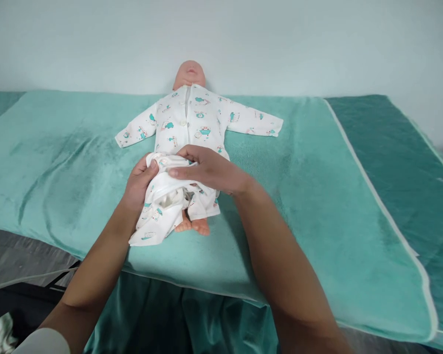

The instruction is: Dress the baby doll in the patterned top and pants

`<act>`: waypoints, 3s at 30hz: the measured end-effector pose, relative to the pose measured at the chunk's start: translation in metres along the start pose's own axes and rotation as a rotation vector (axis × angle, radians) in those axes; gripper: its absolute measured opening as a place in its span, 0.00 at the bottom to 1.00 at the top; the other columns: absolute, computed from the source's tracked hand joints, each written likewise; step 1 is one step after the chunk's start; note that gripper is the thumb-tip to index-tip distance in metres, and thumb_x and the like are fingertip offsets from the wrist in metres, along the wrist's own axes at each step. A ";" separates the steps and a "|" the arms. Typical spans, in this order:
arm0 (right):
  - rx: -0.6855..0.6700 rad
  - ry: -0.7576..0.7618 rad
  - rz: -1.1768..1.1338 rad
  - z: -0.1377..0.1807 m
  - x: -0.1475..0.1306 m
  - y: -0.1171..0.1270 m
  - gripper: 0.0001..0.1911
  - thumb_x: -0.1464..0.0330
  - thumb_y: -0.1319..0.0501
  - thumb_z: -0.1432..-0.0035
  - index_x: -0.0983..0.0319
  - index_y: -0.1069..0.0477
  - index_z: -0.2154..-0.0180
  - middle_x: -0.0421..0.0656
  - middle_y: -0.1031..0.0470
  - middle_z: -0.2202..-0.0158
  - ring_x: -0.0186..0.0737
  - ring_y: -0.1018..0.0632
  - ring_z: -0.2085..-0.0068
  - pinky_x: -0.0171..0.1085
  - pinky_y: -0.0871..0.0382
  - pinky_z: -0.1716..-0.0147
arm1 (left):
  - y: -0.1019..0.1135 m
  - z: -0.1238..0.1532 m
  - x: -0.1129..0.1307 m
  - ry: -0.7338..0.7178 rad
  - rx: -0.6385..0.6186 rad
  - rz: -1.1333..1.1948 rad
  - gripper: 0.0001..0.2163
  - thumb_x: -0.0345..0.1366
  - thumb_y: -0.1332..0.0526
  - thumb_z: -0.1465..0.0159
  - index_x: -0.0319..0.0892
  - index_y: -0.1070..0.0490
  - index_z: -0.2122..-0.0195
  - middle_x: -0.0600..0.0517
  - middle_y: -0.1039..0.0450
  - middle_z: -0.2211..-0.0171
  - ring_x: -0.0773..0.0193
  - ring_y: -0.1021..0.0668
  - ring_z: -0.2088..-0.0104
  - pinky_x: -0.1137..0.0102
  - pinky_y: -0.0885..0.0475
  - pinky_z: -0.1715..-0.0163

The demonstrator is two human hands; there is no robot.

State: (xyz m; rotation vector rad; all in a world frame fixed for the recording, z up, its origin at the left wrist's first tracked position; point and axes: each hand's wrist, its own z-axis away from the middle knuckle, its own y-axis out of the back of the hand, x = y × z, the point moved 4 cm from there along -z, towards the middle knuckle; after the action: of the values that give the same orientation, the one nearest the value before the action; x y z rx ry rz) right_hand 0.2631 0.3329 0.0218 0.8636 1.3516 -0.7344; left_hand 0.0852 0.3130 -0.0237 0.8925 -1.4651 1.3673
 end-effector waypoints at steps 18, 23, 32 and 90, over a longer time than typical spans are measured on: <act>0.034 -0.045 -0.433 -0.003 0.015 0.001 0.09 0.72 0.31 0.57 0.61 0.29 0.71 0.35 0.28 0.77 0.32 0.30 0.79 0.32 0.40 0.81 | -0.001 0.001 -0.005 0.136 -0.205 -0.017 0.19 0.50 0.26 0.43 0.42 0.20 0.58 0.52 0.20 0.68 0.64 0.21 0.71 0.71 0.28 0.71; 0.045 -0.043 -0.470 -0.003 0.014 0.000 0.09 0.73 0.36 0.59 0.61 0.29 0.70 0.35 0.31 0.79 0.30 0.34 0.80 0.31 0.42 0.83 | -0.005 0.005 -0.002 0.231 -0.274 -0.108 0.23 0.45 0.22 0.49 0.39 0.20 0.57 0.52 0.20 0.68 0.64 0.22 0.72 0.72 0.30 0.73; 0.053 -0.038 -0.350 0.001 0.008 0.000 0.03 0.69 0.37 0.48 0.60 0.29 0.68 0.33 0.37 0.79 0.29 0.40 0.79 0.31 0.48 0.80 | 0.007 -0.001 0.008 0.093 -0.291 -0.076 0.18 0.42 0.22 0.47 0.40 0.18 0.58 0.49 0.18 0.64 0.61 0.19 0.68 0.69 0.25 0.68; 0.152 0.078 -0.007 0.003 0.001 -0.014 0.14 0.57 0.32 0.42 0.61 0.27 0.66 0.37 0.28 0.69 0.34 0.31 0.68 0.33 0.38 0.70 | -0.008 0.012 -0.004 0.107 -0.251 0.031 0.25 0.45 0.20 0.54 0.42 0.20 0.56 0.48 0.17 0.64 0.51 0.16 0.62 0.61 0.20 0.60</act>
State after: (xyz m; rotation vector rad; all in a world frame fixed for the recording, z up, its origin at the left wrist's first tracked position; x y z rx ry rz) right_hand 0.2527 0.3237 0.0191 1.0173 1.3813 -0.8243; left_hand 0.0919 0.2995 -0.0240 0.6305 -1.5321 1.2018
